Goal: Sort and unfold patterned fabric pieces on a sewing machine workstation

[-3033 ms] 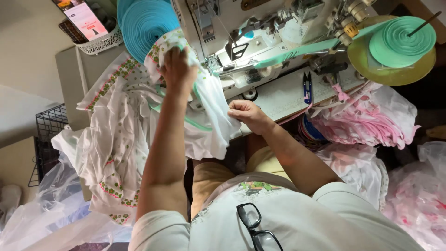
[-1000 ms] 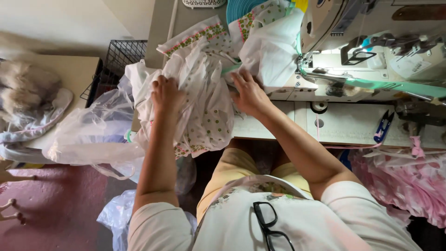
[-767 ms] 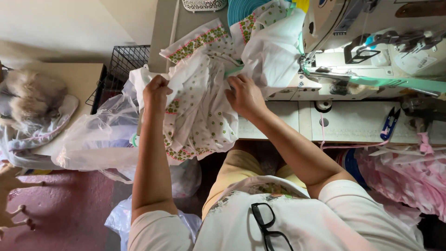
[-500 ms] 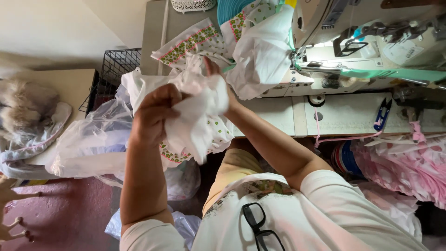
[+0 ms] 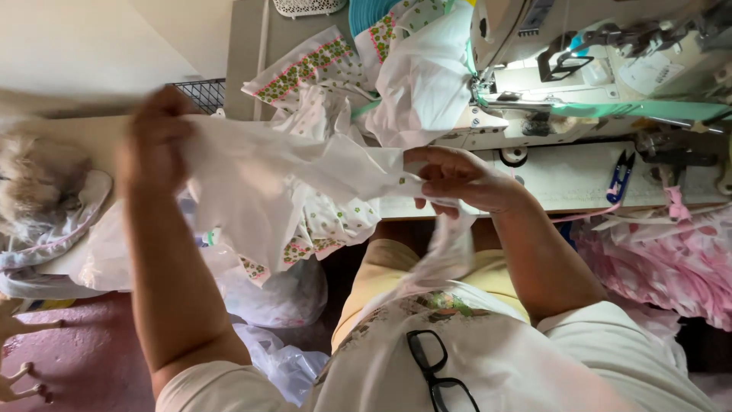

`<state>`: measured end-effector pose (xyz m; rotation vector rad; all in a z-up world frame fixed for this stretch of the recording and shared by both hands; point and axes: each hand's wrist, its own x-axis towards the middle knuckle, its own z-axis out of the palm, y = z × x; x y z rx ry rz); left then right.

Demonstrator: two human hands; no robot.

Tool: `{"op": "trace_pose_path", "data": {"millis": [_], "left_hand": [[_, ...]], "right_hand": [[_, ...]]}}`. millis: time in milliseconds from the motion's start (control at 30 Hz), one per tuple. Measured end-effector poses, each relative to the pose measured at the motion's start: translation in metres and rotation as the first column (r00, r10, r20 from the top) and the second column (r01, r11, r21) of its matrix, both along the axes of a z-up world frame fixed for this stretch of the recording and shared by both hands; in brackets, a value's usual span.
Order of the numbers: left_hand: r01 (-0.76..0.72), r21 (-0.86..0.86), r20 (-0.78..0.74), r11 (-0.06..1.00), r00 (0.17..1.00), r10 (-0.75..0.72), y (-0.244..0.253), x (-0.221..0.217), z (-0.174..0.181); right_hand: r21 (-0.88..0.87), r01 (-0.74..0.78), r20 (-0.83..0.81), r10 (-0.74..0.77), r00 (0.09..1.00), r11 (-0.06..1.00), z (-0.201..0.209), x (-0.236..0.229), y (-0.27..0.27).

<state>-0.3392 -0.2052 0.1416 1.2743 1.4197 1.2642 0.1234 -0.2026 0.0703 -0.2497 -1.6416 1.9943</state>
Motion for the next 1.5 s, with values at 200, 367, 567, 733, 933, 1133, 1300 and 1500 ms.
{"op": "trace_pose_path", "data": {"millis": [200,367,567,733,933,1133,1300,1500], "left_hand": [[0.012,0.211,-0.644,0.977,0.754,0.130,-0.003,0.093,-0.136],[0.214,0.408,-0.719,0.887,0.674,0.168,-0.058,0.220,-0.165],[0.164,0.349,-0.588,0.923,0.805,0.079,0.001,0.199,-0.202],[0.040,0.056,0.058,0.998,0.997,-0.043,0.037,0.195,-0.105],[0.316,0.118,-0.402,0.941,0.882,-0.245,0.096,0.269,-0.083],[0.328,0.121,-0.757,0.937,0.641,-0.127,0.128,0.286,-0.100],[-0.130,0.032,0.088,0.991,0.988,0.127,0.093,0.226,-0.111],[-0.528,0.652,0.378,0.544,0.848,0.371,0.026,0.210,0.017]], "right_hand": [[0.089,0.452,0.396,-0.447,0.802,0.888,-0.125,0.013,0.004],[0.050,0.504,0.330,-0.491,0.806,0.862,-0.125,0.014,-0.006],[0.098,0.553,0.282,-0.556,0.782,0.827,-0.146,0.035,-0.004],[0.005,0.488,0.269,-0.472,0.840,0.873,-0.109,0.049,-0.030],[-0.267,0.309,0.104,-0.292,0.951,0.913,-0.075,0.040,-0.033],[-0.305,0.601,0.044,-0.620,0.783,0.739,-0.146,0.041,-0.002],[0.148,0.603,0.015,-0.611,0.791,0.784,-0.119,0.017,0.009],[0.089,0.436,0.000,-0.437,0.899,0.896,-0.014,-0.068,-0.004]]}}
